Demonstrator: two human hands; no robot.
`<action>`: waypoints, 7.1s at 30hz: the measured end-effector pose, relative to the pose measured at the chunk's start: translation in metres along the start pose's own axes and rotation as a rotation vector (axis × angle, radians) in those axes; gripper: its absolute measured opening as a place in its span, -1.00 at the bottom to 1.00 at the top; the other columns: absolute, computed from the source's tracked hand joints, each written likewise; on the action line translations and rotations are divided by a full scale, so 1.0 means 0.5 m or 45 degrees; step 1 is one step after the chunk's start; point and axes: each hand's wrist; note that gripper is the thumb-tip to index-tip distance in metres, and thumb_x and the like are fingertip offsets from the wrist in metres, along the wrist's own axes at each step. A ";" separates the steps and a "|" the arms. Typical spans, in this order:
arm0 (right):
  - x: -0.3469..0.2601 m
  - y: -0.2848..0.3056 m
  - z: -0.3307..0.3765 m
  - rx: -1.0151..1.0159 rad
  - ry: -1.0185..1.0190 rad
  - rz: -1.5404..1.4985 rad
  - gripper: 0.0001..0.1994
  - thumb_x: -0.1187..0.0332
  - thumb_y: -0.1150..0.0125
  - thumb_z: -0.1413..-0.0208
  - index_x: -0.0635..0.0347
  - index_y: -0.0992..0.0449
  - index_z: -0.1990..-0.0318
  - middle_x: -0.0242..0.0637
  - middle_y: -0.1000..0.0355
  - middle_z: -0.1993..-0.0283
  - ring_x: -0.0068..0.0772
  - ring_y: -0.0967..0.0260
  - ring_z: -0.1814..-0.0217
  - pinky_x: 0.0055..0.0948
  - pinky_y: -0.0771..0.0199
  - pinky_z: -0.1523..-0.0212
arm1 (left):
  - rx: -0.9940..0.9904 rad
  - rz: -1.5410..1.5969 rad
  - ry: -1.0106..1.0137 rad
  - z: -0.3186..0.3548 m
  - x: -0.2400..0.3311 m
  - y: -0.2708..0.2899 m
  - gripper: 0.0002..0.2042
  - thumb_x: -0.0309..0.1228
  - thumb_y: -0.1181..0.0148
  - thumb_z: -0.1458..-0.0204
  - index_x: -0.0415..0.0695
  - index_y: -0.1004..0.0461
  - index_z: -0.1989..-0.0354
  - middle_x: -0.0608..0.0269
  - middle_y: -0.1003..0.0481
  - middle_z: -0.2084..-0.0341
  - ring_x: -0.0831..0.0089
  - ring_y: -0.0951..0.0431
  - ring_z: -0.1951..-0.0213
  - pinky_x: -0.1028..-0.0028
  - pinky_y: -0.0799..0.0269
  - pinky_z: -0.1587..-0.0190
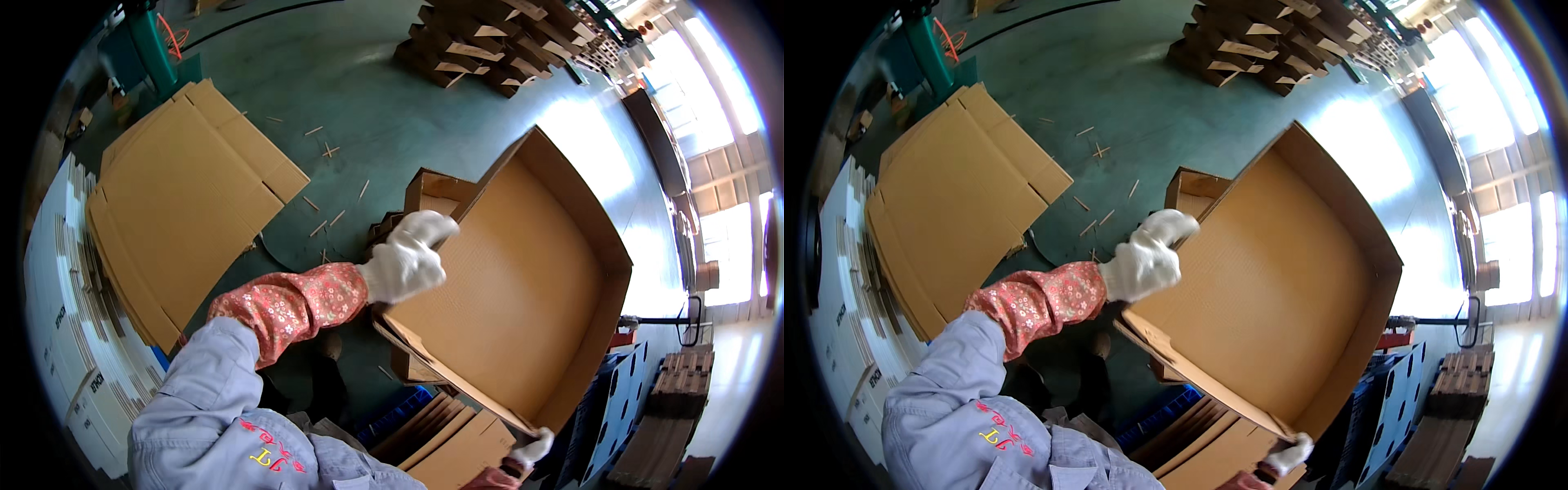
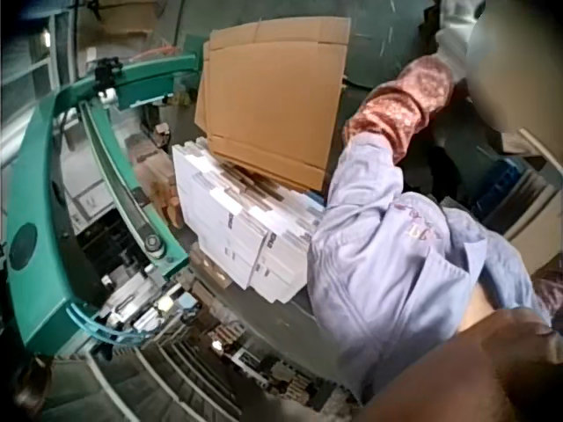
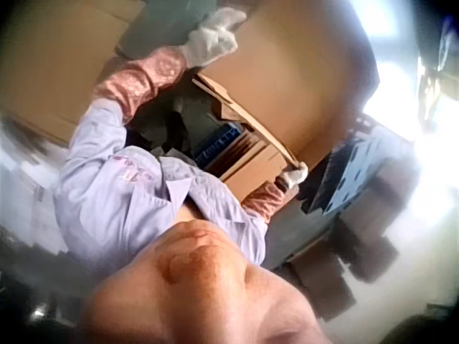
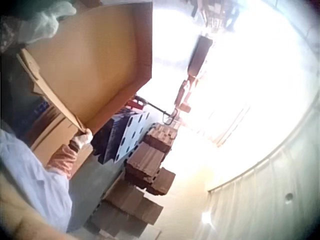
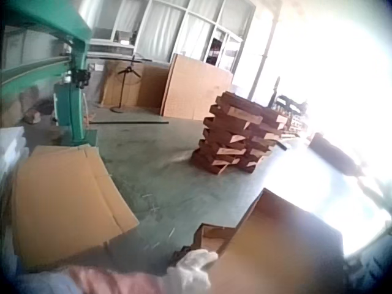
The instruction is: The person repeatedly assembles flat cardboard boxes and uses a handheld tape dispenser to seal the seams. They pick up the boxes, fold them into shape, and apply tape to the edges while standing in a warehouse.
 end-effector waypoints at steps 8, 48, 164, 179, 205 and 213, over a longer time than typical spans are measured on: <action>0.066 -0.212 0.129 0.351 0.505 1.237 -0.67 0.21 -0.20 -0.13 0.30 -0.49 0.09 -0.06 -0.50 0.18 -0.21 -0.42 0.20 -0.26 -0.49 0.12 | 0.281 0.232 0.957 0.217 -0.082 0.085 -0.72 -0.27 -0.12 -0.21 -0.13 -0.53 0.00 0.15 -0.38 -0.19 0.20 -0.25 -0.31 0.31 -0.11 -0.34; 0.040 -1.241 0.864 -1.598 -0.378 -0.208 -0.51 -0.05 0.12 -0.35 0.13 -0.35 -0.20 -0.08 -0.37 -0.12 -0.13 -0.32 -0.13 0.05 -0.39 -0.12 | 1.751 -0.617 0.583 0.808 0.744 1.233 -0.33 0.30 0.17 -0.18 -0.15 -0.32 0.00 0.20 -0.42 0.17 0.32 -0.42 0.04 0.21 -0.35 -0.11; -0.117 -0.796 1.635 -2.281 0.090 -0.601 -0.34 0.00 -0.06 -0.30 0.32 -0.15 -0.37 -0.09 -0.13 -0.43 -0.20 -0.11 -0.45 -0.20 -0.05 -0.43 | 1.073 -0.079 0.728 0.804 1.208 1.621 -0.85 -0.32 -0.11 -0.13 -0.11 -0.34 0.32 0.41 -0.30 0.48 0.60 -0.36 0.41 0.49 -0.33 0.38; -0.194 -1.152 1.019 -1.575 0.259 -0.429 -0.51 0.01 -0.15 -0.18 0.33 -0.51 0.02 -0.19 -0.48 0.04 -0.31 -0.39 -0.03 -0.30 -0.34 -0.14 | 0.658 -0.711 0.616 0.409 0.875 1.302 -0.65 -0.35 -0.13 -0.16 -0.34 -0.44 -0.03 0.22 -0.57 0.26 0.39 -0.58 0.26 0.42 -0.51 0.16; -0.147 -0.973 1.228 -2.231 1.787 0.171 -0.80 0.50 -0.12 0.02 0.24 -0.58 0.22 -0.12 -0.53 0.09 -0.16 -0.50 0.08 -0.32 -0.50 0.05 | 0.447 -1.725 0.948 0.514 1.223 0.838 -0.82 -0.26 -0.12 -0.07 -0.08 -0.55 0.34 0.20 -0.51 0.47 0.28 -0.55 0.36 0.27 -0.49 0.34; -0.250 -0.676 1.887 -4.373 -0.559 -0.718 -0.47 0.07 -0.20 -0.20 0.35 -0.45 -0.14 -0.13 -0.50 -0.03 -0.34 -0.47 0.00 -0.35 -0.45 -0.03 | -0.526 -1.757 0.773 0.398 0.943 0.591 -0.73 -0.36 -0.01 -0.14 0.00 -0.52 0.60 0.25 -0.50 0.68 0.31 -0.52 0.63 0.17 -0.35 0.60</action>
Point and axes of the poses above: each hand's wrist, its own z-axis away from the middle knuckle, its own y-axis out of the back of the hand, x = y × z
